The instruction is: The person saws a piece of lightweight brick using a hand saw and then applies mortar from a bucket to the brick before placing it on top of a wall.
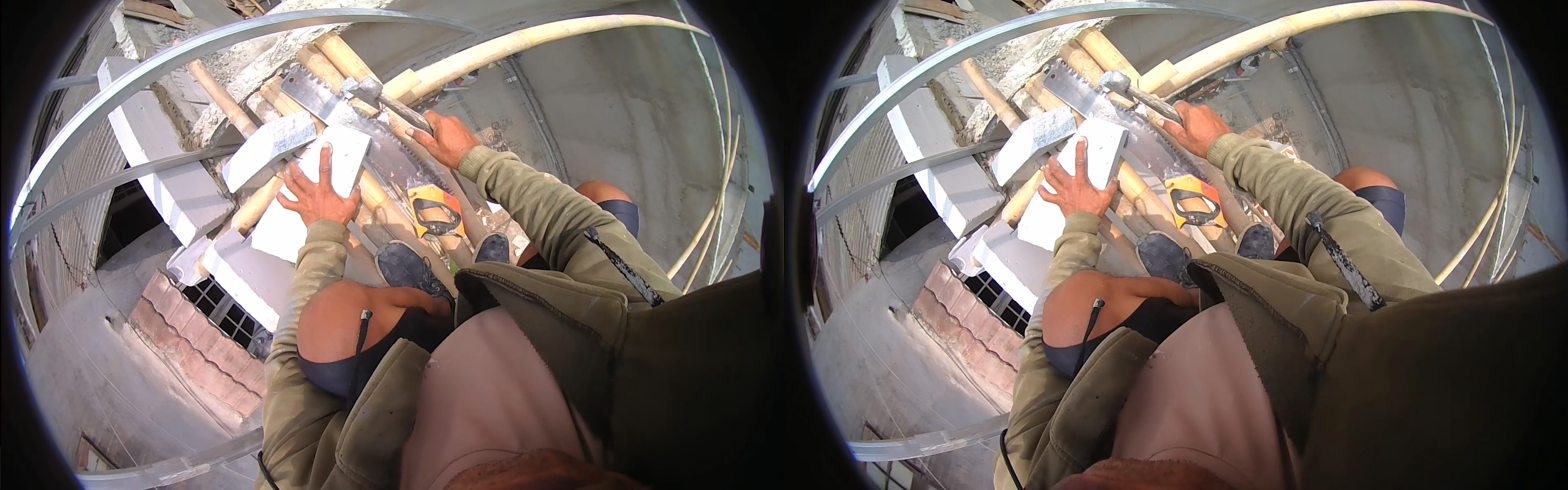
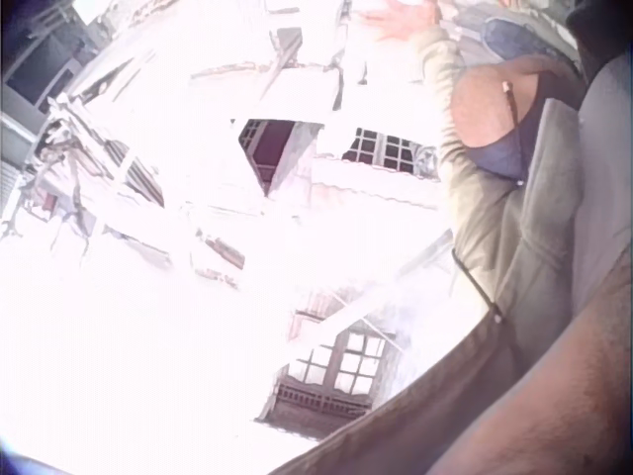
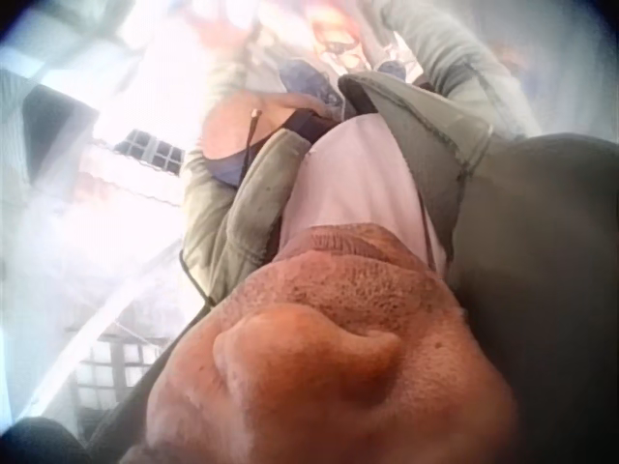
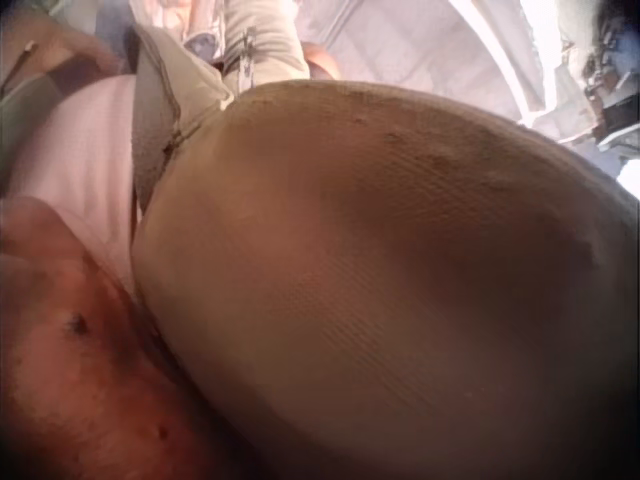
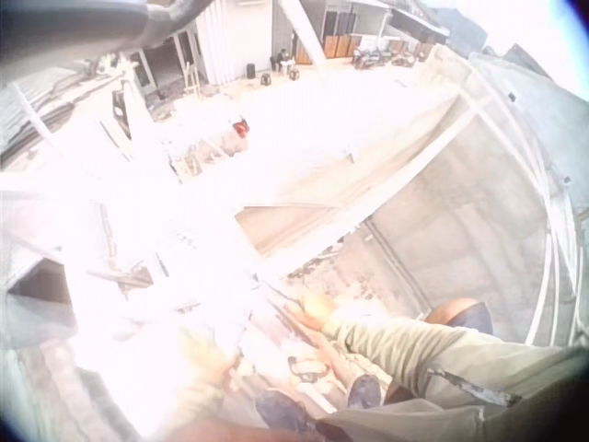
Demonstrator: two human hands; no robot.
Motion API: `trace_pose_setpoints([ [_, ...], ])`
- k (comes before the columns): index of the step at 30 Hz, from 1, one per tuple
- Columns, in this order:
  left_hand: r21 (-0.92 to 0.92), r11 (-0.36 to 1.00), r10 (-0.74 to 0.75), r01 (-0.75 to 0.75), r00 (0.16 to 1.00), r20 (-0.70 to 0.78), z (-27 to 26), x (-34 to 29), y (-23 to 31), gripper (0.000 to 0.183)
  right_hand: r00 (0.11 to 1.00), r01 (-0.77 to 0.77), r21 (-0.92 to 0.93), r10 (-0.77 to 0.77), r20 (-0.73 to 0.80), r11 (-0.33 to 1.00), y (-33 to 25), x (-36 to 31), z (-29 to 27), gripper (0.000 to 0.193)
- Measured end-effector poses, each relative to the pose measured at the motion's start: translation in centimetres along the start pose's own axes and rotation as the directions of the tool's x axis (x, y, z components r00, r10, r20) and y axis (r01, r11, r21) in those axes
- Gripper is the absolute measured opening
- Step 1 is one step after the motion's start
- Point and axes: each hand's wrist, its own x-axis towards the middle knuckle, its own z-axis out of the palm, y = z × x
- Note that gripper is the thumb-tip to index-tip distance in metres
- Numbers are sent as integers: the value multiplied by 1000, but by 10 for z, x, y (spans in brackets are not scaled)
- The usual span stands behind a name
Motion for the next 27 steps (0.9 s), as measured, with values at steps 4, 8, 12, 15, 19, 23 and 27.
trace_pose_setpoints([
  [4,-2,1000,-3,4,993,118,-17,0,7,125,991,60,-51,-65,-114,997,-24,11,-8,39],
  [8,-4,1000,-13,14,993,115,-26,2,-5,127,975,181,-184,-201,-91,966,-44,48,13,34],
  [12,-11,1000,-9,10,990,138,-40,6,-4,121,984,178,-196,-177,22,964,-55,75,25,40],
  [15,-143,990,36,-23,995,93,-40,9,26,125,990,137,-150,-129,62,979,-16,86,10,42],
  [19,-270,960,-45,69,995,93,-65,-16,-5,131,993,11,-157,8,119,988,-57,61,6,40],
  [23,-346,930,-102,122,992,74,-134,-15,25,136,985,-112,-50,117,126,992,-56,16,-53,42],
  [27,-716,680,-165,155,985,56,-233,-6,40,130,985,-127,174,104,136,977,-58,-61,-110,54],
])
